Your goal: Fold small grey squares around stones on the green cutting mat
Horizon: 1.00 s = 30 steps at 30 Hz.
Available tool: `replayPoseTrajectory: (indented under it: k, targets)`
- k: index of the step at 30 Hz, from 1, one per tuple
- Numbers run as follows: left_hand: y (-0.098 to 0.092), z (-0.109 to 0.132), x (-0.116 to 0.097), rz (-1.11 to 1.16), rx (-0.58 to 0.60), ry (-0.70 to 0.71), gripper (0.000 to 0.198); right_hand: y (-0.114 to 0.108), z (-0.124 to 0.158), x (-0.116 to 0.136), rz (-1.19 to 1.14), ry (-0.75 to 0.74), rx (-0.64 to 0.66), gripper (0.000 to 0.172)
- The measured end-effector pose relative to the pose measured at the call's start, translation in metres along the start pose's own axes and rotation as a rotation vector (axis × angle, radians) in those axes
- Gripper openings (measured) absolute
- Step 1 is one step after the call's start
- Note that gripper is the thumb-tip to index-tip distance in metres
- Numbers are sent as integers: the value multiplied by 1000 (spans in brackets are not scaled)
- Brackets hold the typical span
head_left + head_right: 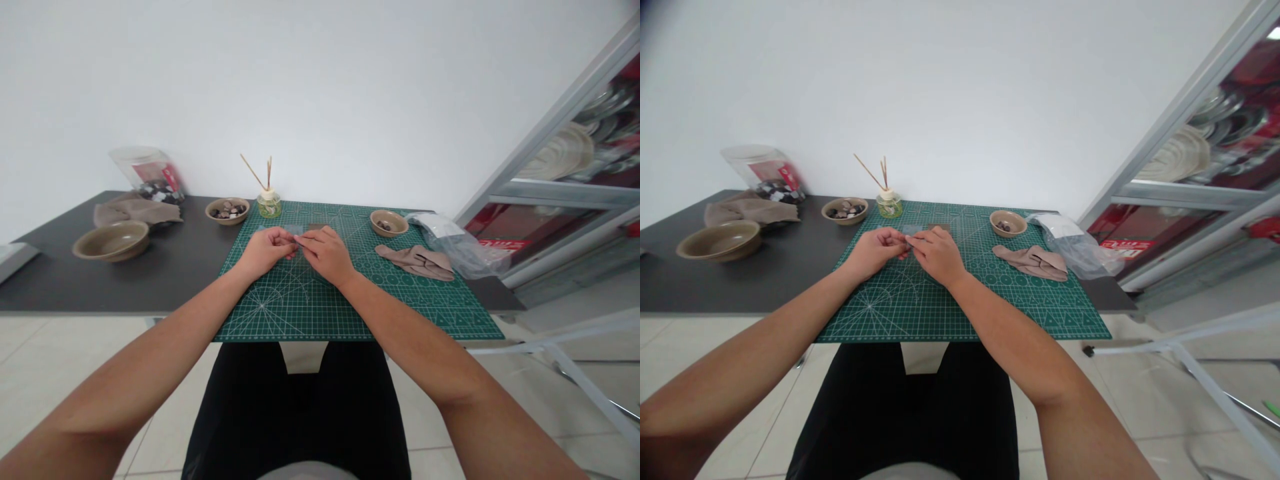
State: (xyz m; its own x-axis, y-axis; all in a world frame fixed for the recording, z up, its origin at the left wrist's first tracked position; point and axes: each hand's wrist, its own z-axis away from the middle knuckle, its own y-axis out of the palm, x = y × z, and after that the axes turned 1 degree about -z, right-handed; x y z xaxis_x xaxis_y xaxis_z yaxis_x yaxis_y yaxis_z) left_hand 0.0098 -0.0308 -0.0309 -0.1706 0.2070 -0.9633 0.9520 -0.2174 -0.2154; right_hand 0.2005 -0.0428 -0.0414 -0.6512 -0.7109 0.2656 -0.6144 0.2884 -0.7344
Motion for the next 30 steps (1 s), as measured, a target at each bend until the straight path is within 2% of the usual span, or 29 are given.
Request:
replayPoseTrajectory:
  k: [8, 15, 22, 30]
  targets:
    - [0, 3, -4, -93, -12, 44, 13, -4, 1, 9, 74, -77, 85, 36]
    - [2, 4, -4, 1, -49, 46, 22, -4, 1, 8, 189, -23, 94, 40]
    - [3, 6, -6, -53, -51, 54, 16, -6, 0, 17, 277, -59, 145, 41]
    - [6, 6, -9, 97, -62, 32, 24, -5, 0, 15, 263, -13, 129, 41]
